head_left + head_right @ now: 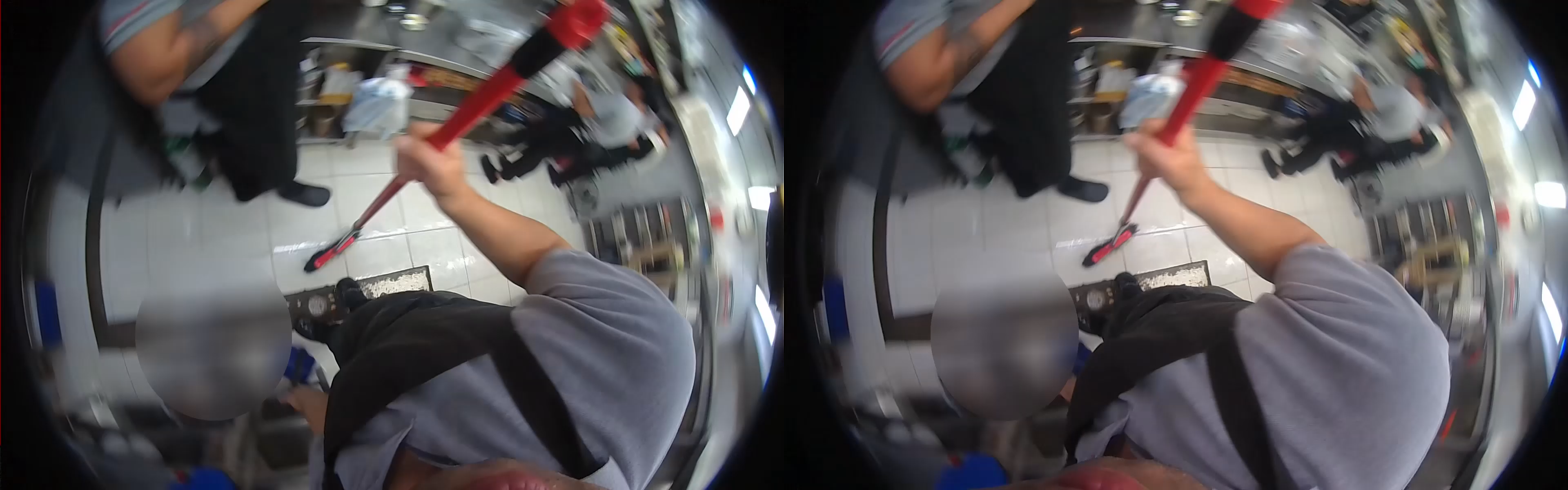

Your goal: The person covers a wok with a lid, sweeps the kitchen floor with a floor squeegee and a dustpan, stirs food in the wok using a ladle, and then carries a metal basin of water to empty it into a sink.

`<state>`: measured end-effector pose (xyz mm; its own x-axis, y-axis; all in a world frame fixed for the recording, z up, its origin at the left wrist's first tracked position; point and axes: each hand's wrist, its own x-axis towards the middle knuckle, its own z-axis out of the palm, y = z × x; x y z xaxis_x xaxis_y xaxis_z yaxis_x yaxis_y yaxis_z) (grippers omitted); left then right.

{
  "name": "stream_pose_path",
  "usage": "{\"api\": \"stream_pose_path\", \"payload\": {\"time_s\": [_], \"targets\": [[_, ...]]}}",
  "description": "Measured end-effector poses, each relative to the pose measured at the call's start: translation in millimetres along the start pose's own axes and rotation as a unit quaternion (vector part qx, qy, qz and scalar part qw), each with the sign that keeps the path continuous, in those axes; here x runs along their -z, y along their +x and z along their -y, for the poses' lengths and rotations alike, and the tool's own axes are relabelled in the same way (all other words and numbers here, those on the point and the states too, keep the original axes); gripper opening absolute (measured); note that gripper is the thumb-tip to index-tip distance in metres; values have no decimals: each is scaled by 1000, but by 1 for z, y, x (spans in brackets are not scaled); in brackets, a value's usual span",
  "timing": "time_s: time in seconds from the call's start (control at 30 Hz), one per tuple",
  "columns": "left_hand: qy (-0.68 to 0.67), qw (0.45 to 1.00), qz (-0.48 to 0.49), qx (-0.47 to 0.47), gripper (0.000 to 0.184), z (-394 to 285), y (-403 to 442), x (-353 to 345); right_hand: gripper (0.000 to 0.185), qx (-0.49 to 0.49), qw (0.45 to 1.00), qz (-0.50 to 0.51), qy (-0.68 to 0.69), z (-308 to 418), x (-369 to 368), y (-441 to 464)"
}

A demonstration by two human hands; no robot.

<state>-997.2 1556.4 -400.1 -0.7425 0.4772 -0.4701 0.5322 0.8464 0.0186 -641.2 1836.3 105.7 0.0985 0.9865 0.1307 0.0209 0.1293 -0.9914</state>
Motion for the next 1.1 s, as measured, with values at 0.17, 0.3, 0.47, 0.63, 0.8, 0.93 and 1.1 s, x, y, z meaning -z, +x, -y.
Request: {"api": "stream_pose_path", "payload": {"time_s": [0.17,0.3,0.47,0.63,0.8,0.93,1.1], "targets": [[13,998,50,-27,21,22,32,-4,35,-7,1000,-10,22,10,-27,-12],[12,996,80,-29,21,41,38,-5,36,-10,1000,-12,12,9,-29,-19],[1,992,111,-55,21,55,45,-4,35,-20,999,-25,-8,9,-32,-21],[-26,982,129,-139,22,73,41,0,34,-36,999,15,-36,8,-35,-26],[1,895,-8,-445,23,75,30,-21,30,-2,996,66,-57,-14,-31,-19],[-525,835,154,58,19,31,2,9,25,9,990,139,13,-19,-27,-17],[-248,948,-188,-69,38,19,-43,-43,21,70,910,397,102,-24,-39,-14]]}}
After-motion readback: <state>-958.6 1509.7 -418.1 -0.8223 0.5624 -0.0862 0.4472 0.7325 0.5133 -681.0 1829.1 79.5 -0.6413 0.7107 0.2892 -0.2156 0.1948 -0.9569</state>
